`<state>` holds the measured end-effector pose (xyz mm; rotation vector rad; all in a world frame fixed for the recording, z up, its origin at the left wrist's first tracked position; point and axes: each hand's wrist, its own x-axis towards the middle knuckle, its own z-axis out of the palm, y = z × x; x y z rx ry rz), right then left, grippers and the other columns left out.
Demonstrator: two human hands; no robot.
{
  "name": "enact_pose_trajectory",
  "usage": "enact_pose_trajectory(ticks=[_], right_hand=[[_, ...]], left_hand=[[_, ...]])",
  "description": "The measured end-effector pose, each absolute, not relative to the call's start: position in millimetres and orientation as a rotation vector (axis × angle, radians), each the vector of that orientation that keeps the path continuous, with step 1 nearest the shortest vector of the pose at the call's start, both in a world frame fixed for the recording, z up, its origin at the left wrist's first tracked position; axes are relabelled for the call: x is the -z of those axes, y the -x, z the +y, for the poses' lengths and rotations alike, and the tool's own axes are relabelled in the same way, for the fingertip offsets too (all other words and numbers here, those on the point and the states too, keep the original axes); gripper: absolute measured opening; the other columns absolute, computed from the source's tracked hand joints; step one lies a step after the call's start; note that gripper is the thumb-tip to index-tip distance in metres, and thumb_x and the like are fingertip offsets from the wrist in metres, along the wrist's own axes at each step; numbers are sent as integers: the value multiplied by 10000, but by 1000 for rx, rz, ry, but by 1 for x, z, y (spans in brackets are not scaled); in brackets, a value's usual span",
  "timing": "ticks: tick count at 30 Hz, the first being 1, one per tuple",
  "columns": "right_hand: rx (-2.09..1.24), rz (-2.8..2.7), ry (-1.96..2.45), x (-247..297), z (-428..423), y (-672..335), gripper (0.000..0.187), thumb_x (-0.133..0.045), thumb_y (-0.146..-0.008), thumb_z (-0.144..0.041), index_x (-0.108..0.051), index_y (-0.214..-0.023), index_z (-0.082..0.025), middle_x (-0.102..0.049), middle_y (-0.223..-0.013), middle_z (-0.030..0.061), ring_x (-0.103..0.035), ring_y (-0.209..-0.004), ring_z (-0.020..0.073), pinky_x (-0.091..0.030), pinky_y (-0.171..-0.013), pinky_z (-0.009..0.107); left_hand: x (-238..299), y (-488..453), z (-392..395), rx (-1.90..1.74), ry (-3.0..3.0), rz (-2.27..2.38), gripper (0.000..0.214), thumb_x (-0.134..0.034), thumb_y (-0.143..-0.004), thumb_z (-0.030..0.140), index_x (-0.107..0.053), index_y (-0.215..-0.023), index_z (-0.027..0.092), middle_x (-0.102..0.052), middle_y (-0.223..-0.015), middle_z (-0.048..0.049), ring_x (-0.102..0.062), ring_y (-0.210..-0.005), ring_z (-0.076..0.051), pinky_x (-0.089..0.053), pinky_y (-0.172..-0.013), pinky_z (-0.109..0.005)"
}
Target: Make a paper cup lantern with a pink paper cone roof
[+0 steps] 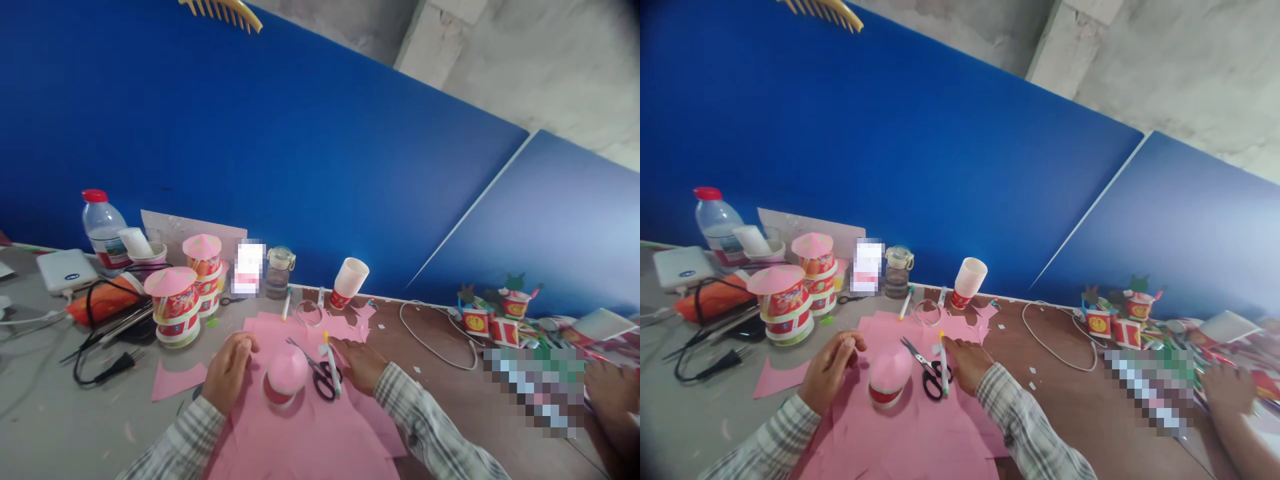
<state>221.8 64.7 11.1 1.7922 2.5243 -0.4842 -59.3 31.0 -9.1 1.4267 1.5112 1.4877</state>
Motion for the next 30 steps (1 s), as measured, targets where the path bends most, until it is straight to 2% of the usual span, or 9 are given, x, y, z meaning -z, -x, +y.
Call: enact_pose_trajectory(ticks=[3,7,8,11,12,13,15,24,30], right_hand=[[513,2507,-1788,-24,78,-218,508,-690,-675,-36,-589,-1120,-259,-679,-1020,76,-621,-962,285,-450,-828,370],[527,2571,-1828,-34,110,-193,251,-555,-885,-248,-530,-1125,-181,-581,-1147,56,-598,-976,222,-495,-837,425],[541,2588,-1840,-35,120,-184,231,-533,-898,-266,-535,-1114,-183,-579,-1146,50,-605,-963,217,-510,-818,405],[587,2641,-1867,-31,150,-155,230,-532,-898,-269,-538,-1105,-170,-583,-1133,48,-611,-947,218,-521,-800,400],[597,2660,-1872,-28,159,-146,220,-474,-925,-271,-546,-1102,-161,-586,-1118,36,-608,-965,228,-517,-805,394],[613,2687,-1864,-25,166,-138,233,-528,-901,-266,-532,-1112,-167,-582,-1133,52,-611,-949,216,-520,-800,403],[651,2741,-1830,-18,177,-125,224,-400,-957,-240,-549,-1097,-149,-585,-1115,38,-607,-971,211,-502,-821,387],[833,2853,-1677,-3,196,-112,216,-509,-912,-259,-540,-1104,-163,-584,-1125,44,-611,-953,218,-517,-801,392],[880,2904,-1665,-3,199,-117,209,-462,-934,-248,-544,-1100,-151,-583,-1125,42,-609,-959,216,-508,-813,392]], left_hand=[[11,58,32,-1526,-1433,1476,281,-328,-716,441,-537,-701,254,-564,-580,47,-490,-400,-127,-432,-417,-279],[13,57,32,-1544,-1435,1454,262,-355,-704,426,-547,-747,252,-575,-567,43,-492,-382,-129,-438,-395,-279],[13,57,32,-1544,-1437,1452,260,-359,-701,425,-549,-749,253,-578,-561,42,-493,-380,-132,-437,-389,-279],[15,58,31,-1546,-1440,1458,251,-369,-695,420,-553,-746,257,-582,-548,42,-495,-382,-136,-439,-386,-281],[15,58,31,-1549,-1441,1462,249,-370,-694,419,-554,-741,258,-581,-547,42,-498,-388,-137,-442,-392,-282],[16,59,31,-1553,-1440,1467,249,-369,-693,419,-555,-740,260,-581,-547,42,-499,-393,-138,-444,-397,-282],[17,60,32,-1560,-1435,1481,250,-367,-692,417,-555,-741,260,-579,-543,42,-499,-396,-140,-446,-401,-284],[16,60,31,-1528,-1448,1505,228,-383,-681,405,-562,-697,264,-591,-513,40,-511,-373,-145,-445,-387,-282],[16,59,31,-1523,-1472,1509,240,-375,-682,413,-566,-692,269,-588,-507,40,-514,-392,-150,-437,-389,-279]])
